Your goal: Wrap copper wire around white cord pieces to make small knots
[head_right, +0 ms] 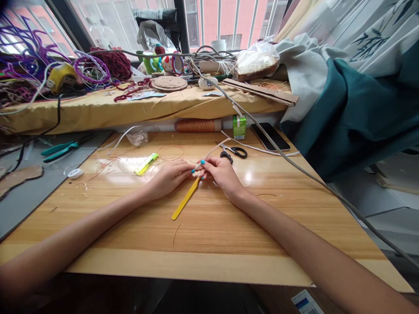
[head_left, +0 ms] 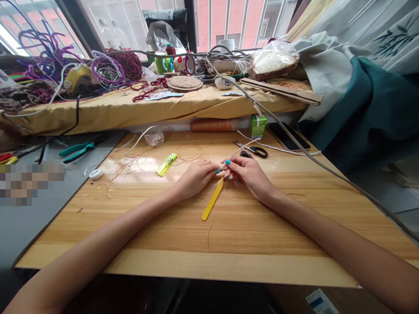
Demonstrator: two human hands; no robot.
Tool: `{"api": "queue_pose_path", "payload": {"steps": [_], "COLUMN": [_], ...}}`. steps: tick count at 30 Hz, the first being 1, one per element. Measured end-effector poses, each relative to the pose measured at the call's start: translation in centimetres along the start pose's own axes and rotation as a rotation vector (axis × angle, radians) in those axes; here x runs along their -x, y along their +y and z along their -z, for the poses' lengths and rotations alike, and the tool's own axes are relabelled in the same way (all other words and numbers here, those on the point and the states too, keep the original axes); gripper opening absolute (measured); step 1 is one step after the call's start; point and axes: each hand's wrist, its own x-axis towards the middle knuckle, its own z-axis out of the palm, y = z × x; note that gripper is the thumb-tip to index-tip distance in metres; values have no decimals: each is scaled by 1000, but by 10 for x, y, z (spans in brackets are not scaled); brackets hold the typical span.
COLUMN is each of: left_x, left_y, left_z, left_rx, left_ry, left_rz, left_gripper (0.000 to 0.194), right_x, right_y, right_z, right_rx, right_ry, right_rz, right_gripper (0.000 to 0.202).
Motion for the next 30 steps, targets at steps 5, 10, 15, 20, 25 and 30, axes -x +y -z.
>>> {"api": "queue_pose_path", "payload": {"steps": [5,10,15,20,25,30], "left_x": [-1,-1,-1,0,1,1], "left_y": [1,6,7,7,8,8], "left_z": [0,1,2,0,-1,2], "left_rx": [79,85,77,159,181,166], "left_ry": [-16,1,120,191,182,182], "left_rz": [-15,-26,9,64,122,88], "left_gripper": [24,20,18,14,16,17], "right_x": [0,2,9,9,3,0], "right_y": [3,3,-3,-5,-5,-7], "right_z": [0,1,-1,-2,2,3], "right_rx": [10,142,404,258,-84,-131], "right_ry": [22,13,-28,-13,29,-46], "right_rz": [54,94,262,212,135,-34], "right_gripper": [14,18,20,19,21,41]}}
